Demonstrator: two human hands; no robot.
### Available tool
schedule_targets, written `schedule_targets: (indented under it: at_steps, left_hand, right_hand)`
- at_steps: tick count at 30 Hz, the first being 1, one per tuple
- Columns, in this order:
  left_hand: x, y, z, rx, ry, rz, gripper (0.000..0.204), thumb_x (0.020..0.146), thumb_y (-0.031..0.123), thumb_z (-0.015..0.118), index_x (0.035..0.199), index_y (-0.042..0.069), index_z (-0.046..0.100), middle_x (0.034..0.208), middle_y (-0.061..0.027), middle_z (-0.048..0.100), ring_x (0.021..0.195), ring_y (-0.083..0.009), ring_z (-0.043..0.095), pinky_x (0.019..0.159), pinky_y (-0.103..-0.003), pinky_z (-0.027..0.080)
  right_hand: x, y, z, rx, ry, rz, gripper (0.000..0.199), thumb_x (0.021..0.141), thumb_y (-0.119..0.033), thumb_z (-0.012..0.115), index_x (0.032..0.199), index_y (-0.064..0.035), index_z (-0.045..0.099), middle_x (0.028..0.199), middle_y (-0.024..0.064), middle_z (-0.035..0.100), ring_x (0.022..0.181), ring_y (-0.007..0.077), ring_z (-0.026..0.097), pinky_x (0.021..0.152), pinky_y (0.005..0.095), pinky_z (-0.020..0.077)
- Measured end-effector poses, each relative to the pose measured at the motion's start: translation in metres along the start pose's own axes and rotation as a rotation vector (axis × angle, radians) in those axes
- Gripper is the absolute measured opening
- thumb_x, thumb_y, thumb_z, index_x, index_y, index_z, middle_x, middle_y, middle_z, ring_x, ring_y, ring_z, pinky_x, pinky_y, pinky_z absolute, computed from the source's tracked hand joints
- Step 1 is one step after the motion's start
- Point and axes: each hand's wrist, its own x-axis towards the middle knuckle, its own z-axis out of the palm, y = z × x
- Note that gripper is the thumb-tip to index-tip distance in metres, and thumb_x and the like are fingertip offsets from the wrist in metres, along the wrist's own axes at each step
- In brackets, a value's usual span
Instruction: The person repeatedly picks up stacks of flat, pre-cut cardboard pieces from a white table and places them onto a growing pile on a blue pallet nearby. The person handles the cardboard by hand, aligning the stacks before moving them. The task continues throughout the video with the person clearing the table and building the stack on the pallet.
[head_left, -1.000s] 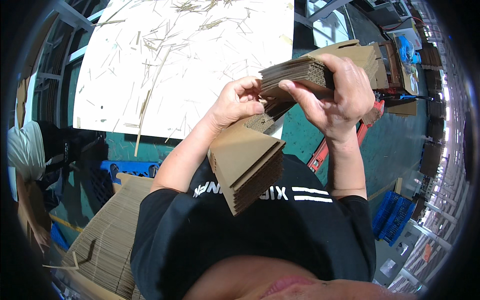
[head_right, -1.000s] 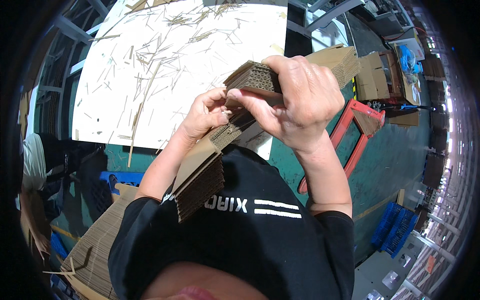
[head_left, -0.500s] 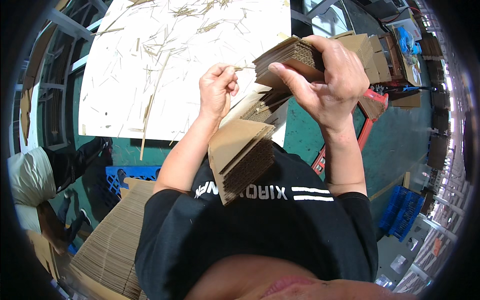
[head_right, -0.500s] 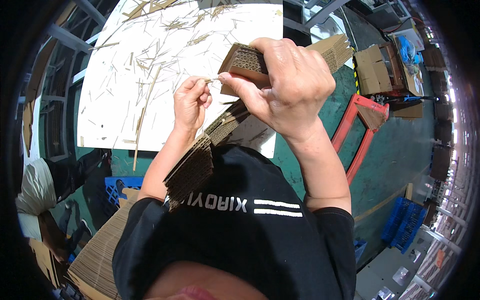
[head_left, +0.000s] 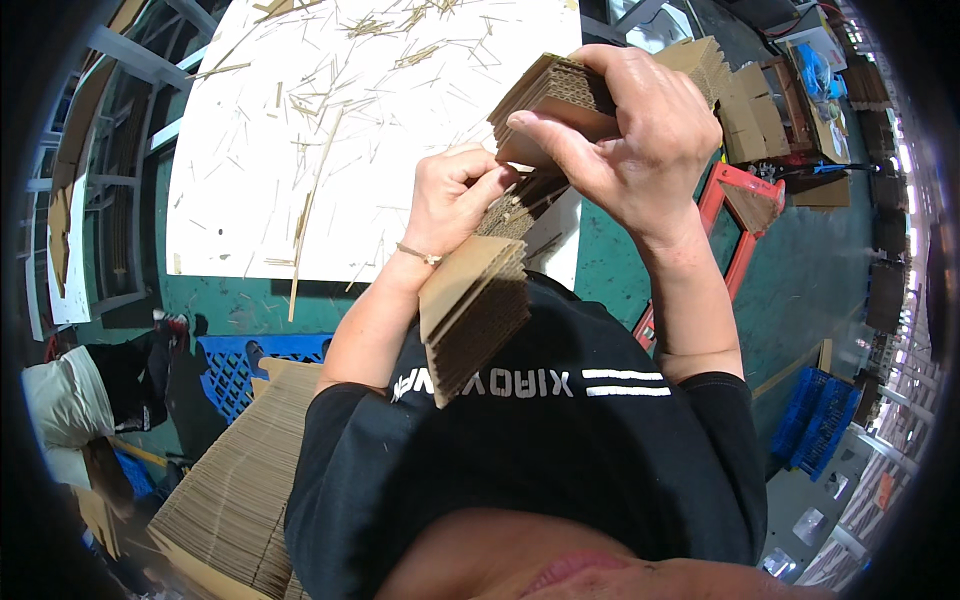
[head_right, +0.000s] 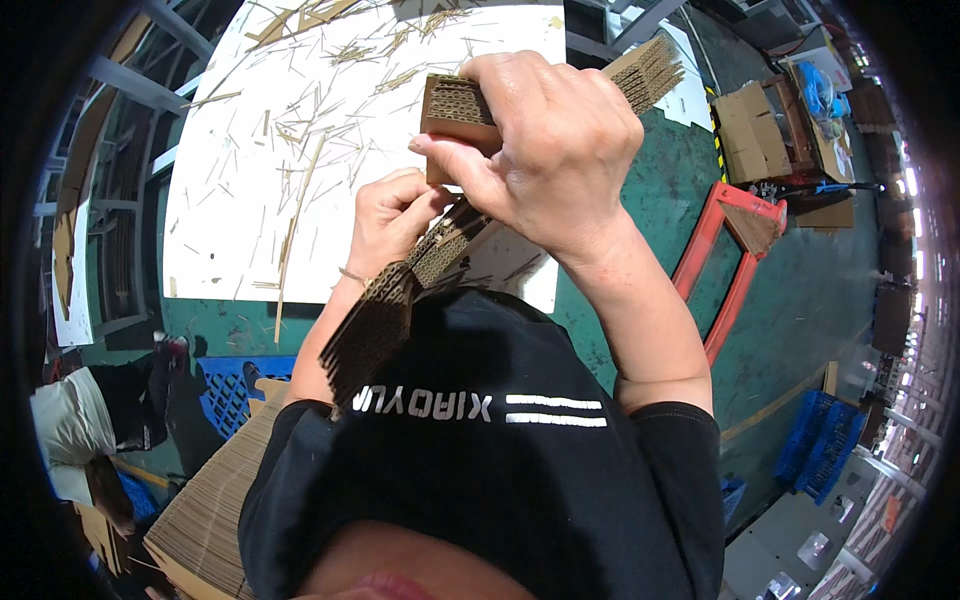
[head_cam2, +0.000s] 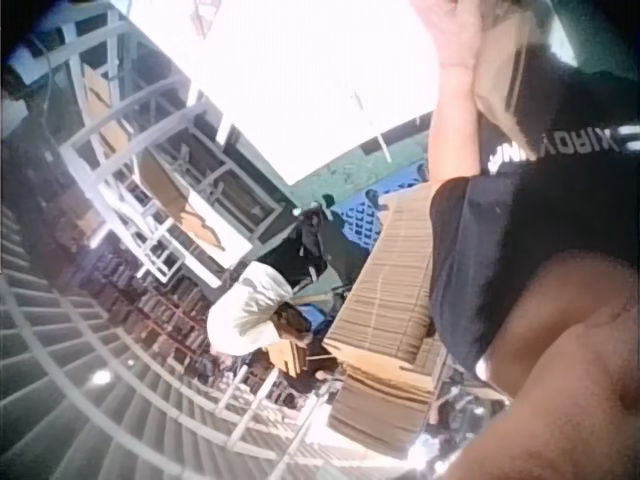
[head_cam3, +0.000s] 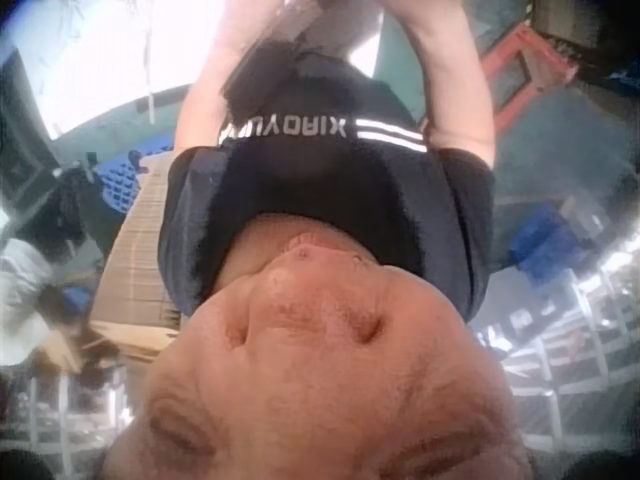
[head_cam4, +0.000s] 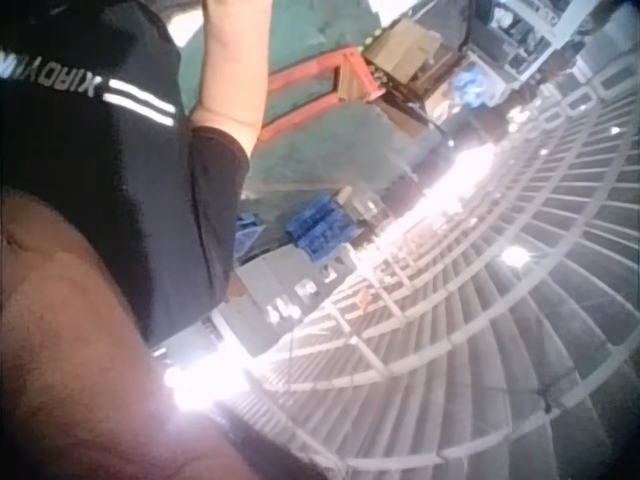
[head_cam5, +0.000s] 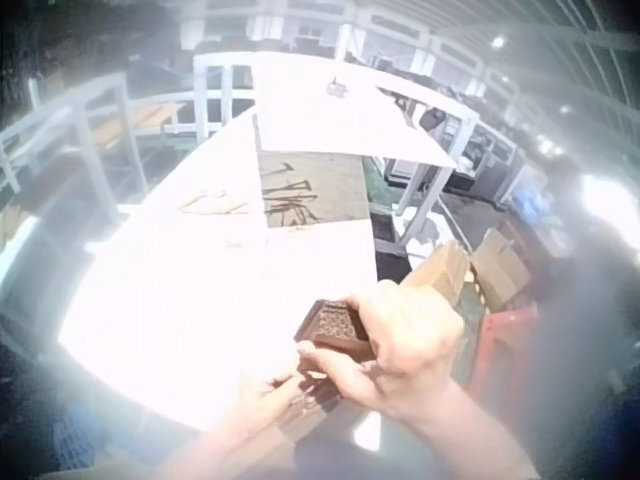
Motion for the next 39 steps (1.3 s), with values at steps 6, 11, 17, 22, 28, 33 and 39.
schedule_targets:
  at_steps: [6, 11, 17, 22, 28, 33, 39]
  left_hand:
    - [-0.003, -0.037, -0.033, -0.412, 0.637, -0.171, 0.016, 0.091, 0.010, 0.058, 0.104, 0.002, 0.062, 0.093, -0.0067, 0.060, 0.076, -0.0135, 0.057, 0.066, -0.026, 0.049]
    - [-0.031, -0.018, -0.124, 0.007, 1.104, 0.255, 0.034, 0.093, 0.008, 0.049, 0.125, 0.001, 0.045, 0.125, -0.0146, 0.049, 0.109, -0.0203, 0.051, 0.097, -0.037, 0.042]
    - [-0.054, 0.093, -0.024, 0.696, 0.158, 0.660, 0.026, 0.083, 0.002, 0.061, 0.107, -0.002, 0.056, 0.102, -0.0174, 0.062, 0.088, -0.0316, 0.063, 0.078, -0.040, 0.053]
    - [-0.009, 0.056, 0.013, 1.122, 0.269, 0.284, 0.029, 0.074, 0.005, 0.067, 0.102, 0.000, 0.059, 0.095, -0.0122, 0.057, 0.086, -0.0294, 0.055, 0.075, -0.036, 0.049]
    - [0.010, 0.052, 0.004, 1.335, 0.112, 0.446, 0.004, 0.067, 0.004, 0.059, 0.069, 0.000, 0.061, 0.073, -0.0106, 0.053, 0.076, -0.0245, 0.055, 0.064, -0.034, 0.051]
    - [0.029, 0.066, -0.004, 1.469, -0.130, 0.305, 0.005, 0.069, 0.004, 0.060, 0.069, 0.000, 0.063, 0.073, -0.0148, 0.061, 0.072, -0.0268, 0.062, 0.060, -0.036, 0.053]
    - [0.045, 0.071, -0.013, 1.366, -0.239, 0.229, 0.009, 0.073, 0.005, 0.059, 0.076, -0.001, 0.064, 0.071, -0.0163, 0.064, 0.069, -0.0284, 0.066, 0.060, -0.040, 0.054]
  right_hand:
    - [0.002, -0.001, 0.004, -0.016, 0.026, 0.007, 0.041, 0.061, -0.043, 0.078, 0.080, -0.0112, 0.059, 0.065, 0.0019, 0.056, 0.054, 0.0203, 0.055, 0.052, 0.0314, 0.0393]
    - [0.013, -0.009, 0.016, -0.076, 0.086, 0.056, 0.042, 0.058, -0.040, 0.080, 0.076, -0.0103, 0.056, 0.065, 0.0036, 0.056, 0.055, 0.0202, 0.057, 0.051, 0.0320, 0.0401]
    - [0.019, -0.013, 0.023, -0.126, 0.041, 0.081, 0.042, 0.057, -0.038, 0.082, 0.073, -0.0093, 0.056, 0.064, 0.0035, 0.057, 0.054, 0.0195, 0.058, 0.049, 0.0310, 0.0401]
    - [0.027, -0.024, 0.015, -0.055, -0.091, 0.173, 0.037, 0.069, -0.032, 0.074, 0.091, -0.0043, 0.062, 0.076, 0.0147, 0.060, 0.068, 0.0294, 0.060, 0.059, 0.0382, 0.0465]
    - [0.022, -0.018, 0.024, -0.082, -0.029, 0.155, 0.040, 0.060, -0.036, 0.079, 0.079, -0.0080, 0.058, 0.068, 0.0069, 0.058, 0.059, 0.0230, 0.059, 0.053, 0.0337, 0.0424]
    - [0.022, -0.016, 0.033, -0.081, 0.073, 0.093, 0.042, 0.055, -0.039, 0.082, 0.071, -0.0092, 0.056, 0.061, 0.0043, 0.056, 0.053, 0.0204, 0.058, 0.051, 0.0326, 0.0407]
    - [0.023, -0.010, 0.036, -0.075, 0.093, 0.070, 0.042, 0.055, -0.039, 0.081, 0.072, -0.0093, 0.057, 0.063, 0.0044, 0.058, 0.053, 0.0214, 0.058, 0.052, 0.0339, 0.0419]
